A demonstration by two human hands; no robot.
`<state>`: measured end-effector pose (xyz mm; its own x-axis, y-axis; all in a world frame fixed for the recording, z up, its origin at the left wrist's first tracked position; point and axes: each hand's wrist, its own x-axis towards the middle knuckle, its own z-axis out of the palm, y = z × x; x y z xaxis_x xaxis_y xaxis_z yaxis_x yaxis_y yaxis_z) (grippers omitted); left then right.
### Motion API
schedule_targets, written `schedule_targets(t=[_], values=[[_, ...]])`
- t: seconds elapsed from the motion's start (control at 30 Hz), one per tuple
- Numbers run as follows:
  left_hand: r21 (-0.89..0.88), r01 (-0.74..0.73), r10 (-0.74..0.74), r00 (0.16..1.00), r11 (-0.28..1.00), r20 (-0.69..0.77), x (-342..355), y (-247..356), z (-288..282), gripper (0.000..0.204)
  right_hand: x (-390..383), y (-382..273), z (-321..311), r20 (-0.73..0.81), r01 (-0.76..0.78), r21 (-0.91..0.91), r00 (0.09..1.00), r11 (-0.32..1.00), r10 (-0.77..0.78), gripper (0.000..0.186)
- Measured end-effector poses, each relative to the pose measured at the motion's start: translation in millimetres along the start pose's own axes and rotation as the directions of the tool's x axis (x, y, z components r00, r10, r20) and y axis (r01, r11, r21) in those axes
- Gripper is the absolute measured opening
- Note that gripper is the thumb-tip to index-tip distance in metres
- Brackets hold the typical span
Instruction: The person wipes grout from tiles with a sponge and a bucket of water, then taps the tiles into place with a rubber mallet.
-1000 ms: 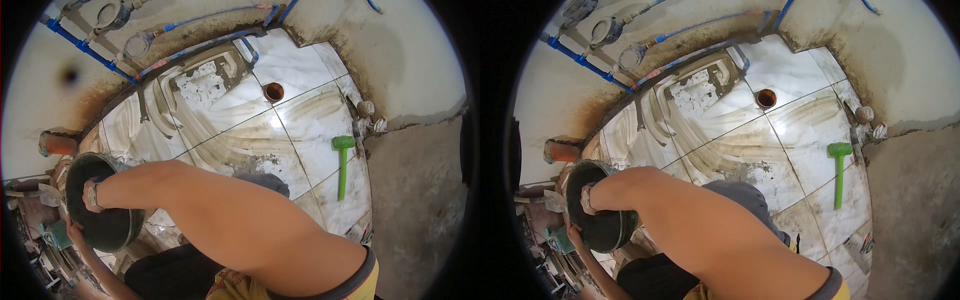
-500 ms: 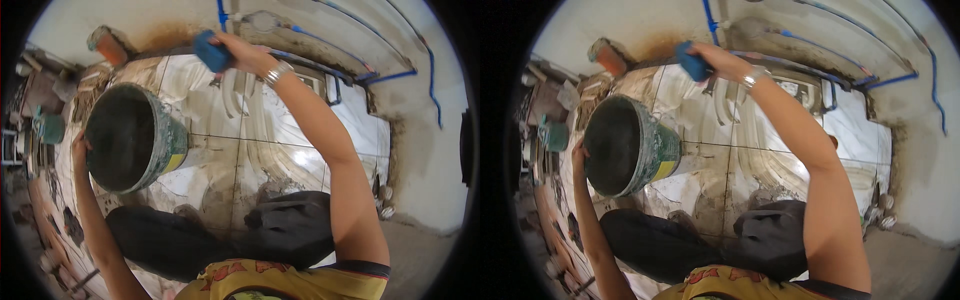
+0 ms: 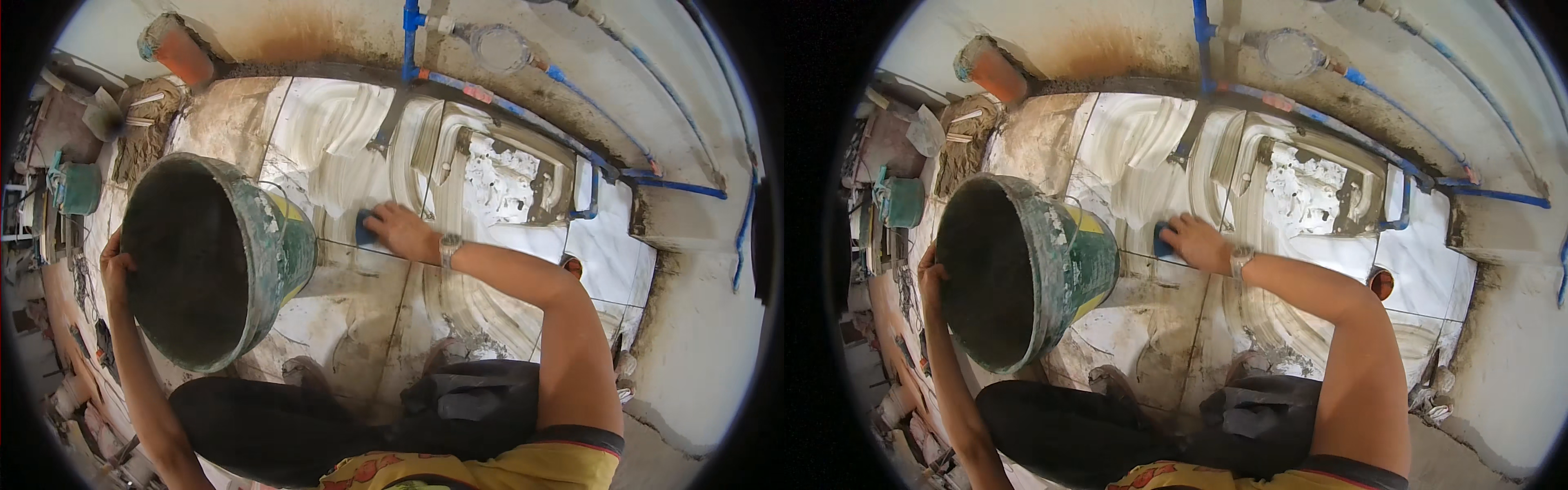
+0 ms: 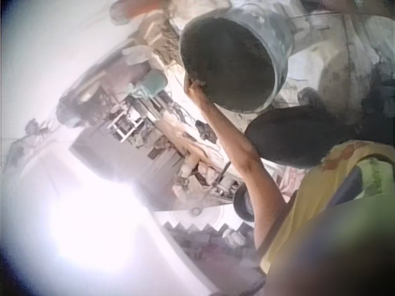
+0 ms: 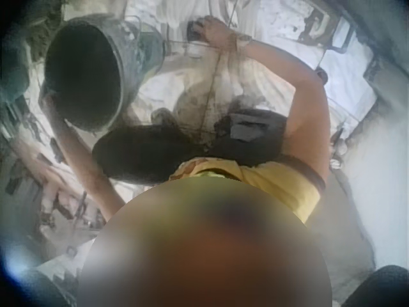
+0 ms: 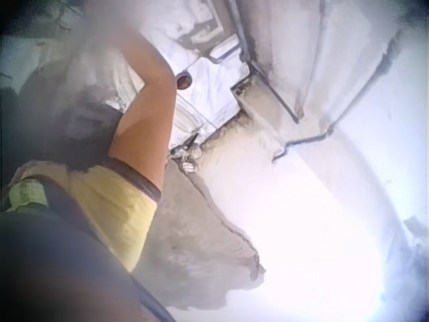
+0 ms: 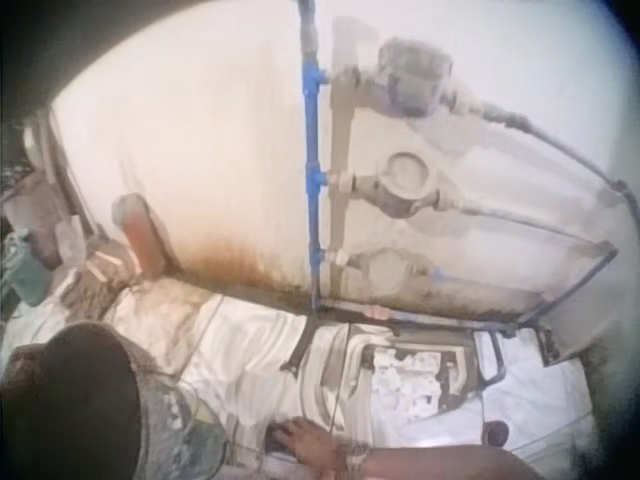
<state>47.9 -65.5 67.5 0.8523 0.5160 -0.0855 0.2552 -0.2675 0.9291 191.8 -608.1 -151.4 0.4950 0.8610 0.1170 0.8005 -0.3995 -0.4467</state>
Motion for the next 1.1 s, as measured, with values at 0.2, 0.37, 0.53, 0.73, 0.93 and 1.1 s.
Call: schedule_targets(t=[0.2,0.37,0.53,0.73,0.93,1.1], values=[[0.11,0.022,-0.018,0.999,0.994,-0.035,0.0,1.5,-3.1,0.067,32.8,144.9,-38.2,-0.465,-0.33,-0.06,0.844,0.942,0.267,0.026],[0.222,-0.031,0.038,0.999,0.975,-0.03,4.1,-15.9,-32.0,0.066,-12.3,93.5,-74.8,-0.304,-0.305,0.151,0.891,0.94,0.338,0.038],[0.238,-0.124,0.134,0.991,0.963,-0.026,2.1,-33.5,-80.7,0.064,-53.8,7.4,-22.8,0.346,-0.506,0.463,0.859,0.728,0.378,0.044],[0.145,-0.004,0.013,0.998,0.989,-0.057,11.1,-35.4,-69.3,0.059,-0.6,146.8,-37.3,-0.35,-0.192,-0.044,0.922,0.98,0.165,0.034],[0.176,0.017,-0.017,1.0,0.984,0.003,18.2,-42.3,-105.5,0.067,71.3,211.0,-48.9,-0.593,-0.448,-0.156,0.755,0.88,0.28,0.031],[0.155,0.043,-0.056,0.995,0.987,0.08,16.0,-23.6,-46.4,0.062,69.0,236.4,-52.3,-0.569,-0.567,-0.203,0.732,0.798,0.375,0.034]])
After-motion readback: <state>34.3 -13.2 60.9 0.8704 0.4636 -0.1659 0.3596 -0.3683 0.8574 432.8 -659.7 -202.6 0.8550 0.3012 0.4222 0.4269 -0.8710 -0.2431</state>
